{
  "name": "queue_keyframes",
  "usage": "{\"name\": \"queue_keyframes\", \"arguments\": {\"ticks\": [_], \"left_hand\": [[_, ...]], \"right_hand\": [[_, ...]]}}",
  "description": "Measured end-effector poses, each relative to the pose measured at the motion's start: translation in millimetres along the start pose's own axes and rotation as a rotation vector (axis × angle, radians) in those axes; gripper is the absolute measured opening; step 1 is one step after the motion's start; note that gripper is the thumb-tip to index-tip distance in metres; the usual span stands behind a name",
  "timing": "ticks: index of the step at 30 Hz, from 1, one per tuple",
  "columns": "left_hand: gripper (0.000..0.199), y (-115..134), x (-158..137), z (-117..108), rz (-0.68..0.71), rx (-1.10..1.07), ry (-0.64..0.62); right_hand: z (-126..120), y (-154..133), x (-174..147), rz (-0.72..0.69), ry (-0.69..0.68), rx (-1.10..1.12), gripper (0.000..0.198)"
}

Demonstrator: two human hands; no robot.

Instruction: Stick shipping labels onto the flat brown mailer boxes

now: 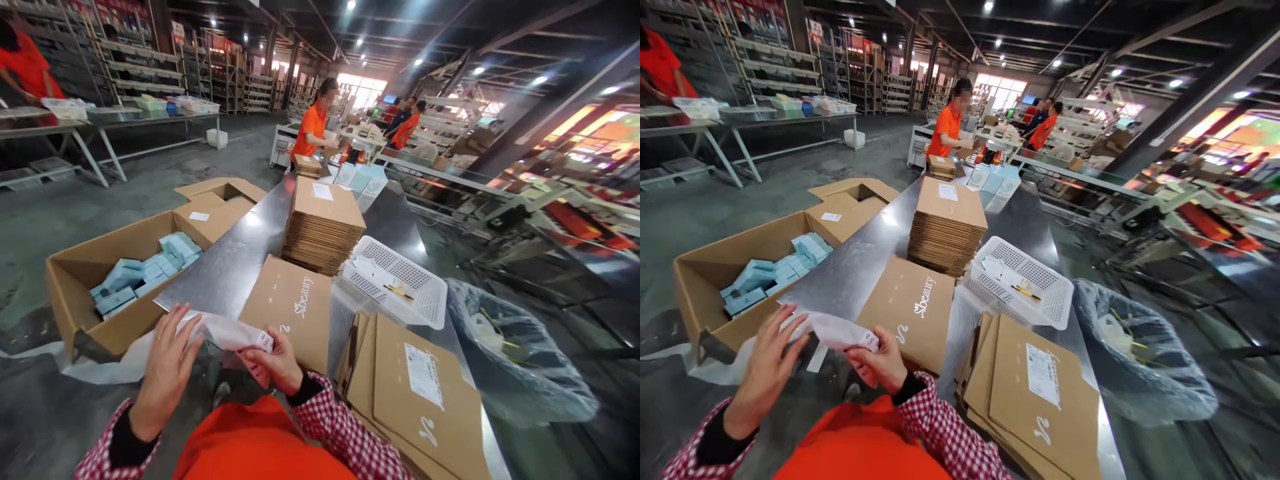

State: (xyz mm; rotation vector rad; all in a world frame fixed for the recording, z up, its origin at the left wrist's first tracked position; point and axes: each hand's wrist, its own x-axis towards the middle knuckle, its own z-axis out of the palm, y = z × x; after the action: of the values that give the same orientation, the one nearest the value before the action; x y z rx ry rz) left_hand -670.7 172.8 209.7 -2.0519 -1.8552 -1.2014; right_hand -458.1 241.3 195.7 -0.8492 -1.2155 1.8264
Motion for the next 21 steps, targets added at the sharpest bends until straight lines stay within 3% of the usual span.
{"name": "queue_keyframes", "arguments": {"ticks": [2, 4, 8, 12, 16, 21], "left_hand": [[0.053, 17, -2, 8, 0.059, -0.065, -0.058], [0.059, 36, -3, 18, 0.107, -0.17, -0.156], [0.021, 55, 0, 29, -0.067, -0.394, -0.293], [0.016, 49, 0, 30, -0.226, -0.527, -0.371], [0.023, 42, -4, 38, -0.188, -0.549, -0.342], [0.036, 41, 1, 55, -0.138, -0.481, -0.274]], "right_hand": [[11, 5, -4, -0.037, 0.111, 0.043, 0.044], [19, 11, -9, -0.03, 0.129, 0.078, 0.046], [17, 18, -17, -0.097, 0.164, 0.021, 0.043], [-1, 4, -20, -0.226, 0.103, -0.136, 0.041], [-14, -15, -21, -0.353, 0.035, -0.445, 0.017], [-11, -7, -25, -0.376, 0.188, -0.503, 0.014]]}}
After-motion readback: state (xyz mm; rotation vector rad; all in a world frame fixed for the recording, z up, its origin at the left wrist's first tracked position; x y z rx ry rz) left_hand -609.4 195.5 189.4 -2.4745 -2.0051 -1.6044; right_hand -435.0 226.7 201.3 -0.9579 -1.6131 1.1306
